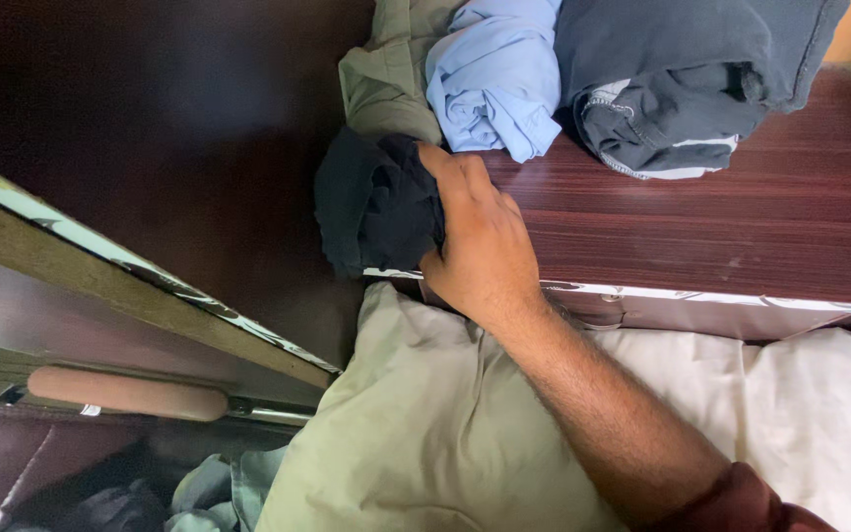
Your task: The person gathers various items of clothing from a chair and a surface, folds or bunches them one at a time, and places them into a cupboard shelf.
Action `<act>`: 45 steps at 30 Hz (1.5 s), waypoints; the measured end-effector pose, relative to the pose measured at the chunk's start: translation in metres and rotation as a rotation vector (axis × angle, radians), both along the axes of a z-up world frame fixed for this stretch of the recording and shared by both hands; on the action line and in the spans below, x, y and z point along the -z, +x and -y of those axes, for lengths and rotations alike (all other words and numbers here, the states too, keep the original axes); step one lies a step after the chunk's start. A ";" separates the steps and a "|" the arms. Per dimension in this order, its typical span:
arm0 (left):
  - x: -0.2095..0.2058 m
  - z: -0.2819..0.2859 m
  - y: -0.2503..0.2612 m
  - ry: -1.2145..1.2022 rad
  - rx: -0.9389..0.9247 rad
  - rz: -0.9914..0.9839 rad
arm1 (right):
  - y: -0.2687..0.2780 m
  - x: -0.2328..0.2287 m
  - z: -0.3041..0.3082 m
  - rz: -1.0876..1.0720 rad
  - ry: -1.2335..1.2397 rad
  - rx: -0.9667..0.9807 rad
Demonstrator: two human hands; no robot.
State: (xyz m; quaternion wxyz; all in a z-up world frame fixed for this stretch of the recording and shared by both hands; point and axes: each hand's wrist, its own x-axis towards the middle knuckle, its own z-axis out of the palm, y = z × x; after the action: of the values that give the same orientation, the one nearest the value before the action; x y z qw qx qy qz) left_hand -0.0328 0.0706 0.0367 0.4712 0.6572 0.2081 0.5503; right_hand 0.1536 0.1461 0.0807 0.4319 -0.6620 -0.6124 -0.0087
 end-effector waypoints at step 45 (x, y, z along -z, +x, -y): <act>0.013 -0.111 0.037 -0.225 0.276 0.273 | -0.010 0.000 0.011 -0.084 -0.041 0.036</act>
State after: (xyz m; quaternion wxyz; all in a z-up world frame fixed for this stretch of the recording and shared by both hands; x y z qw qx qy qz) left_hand 0.0040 0.1813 0.0233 0.6362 0.5422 0.1110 0.5376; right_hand 0.1440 0.1348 0.0805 0.4432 -0.6815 -0.5818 0.0238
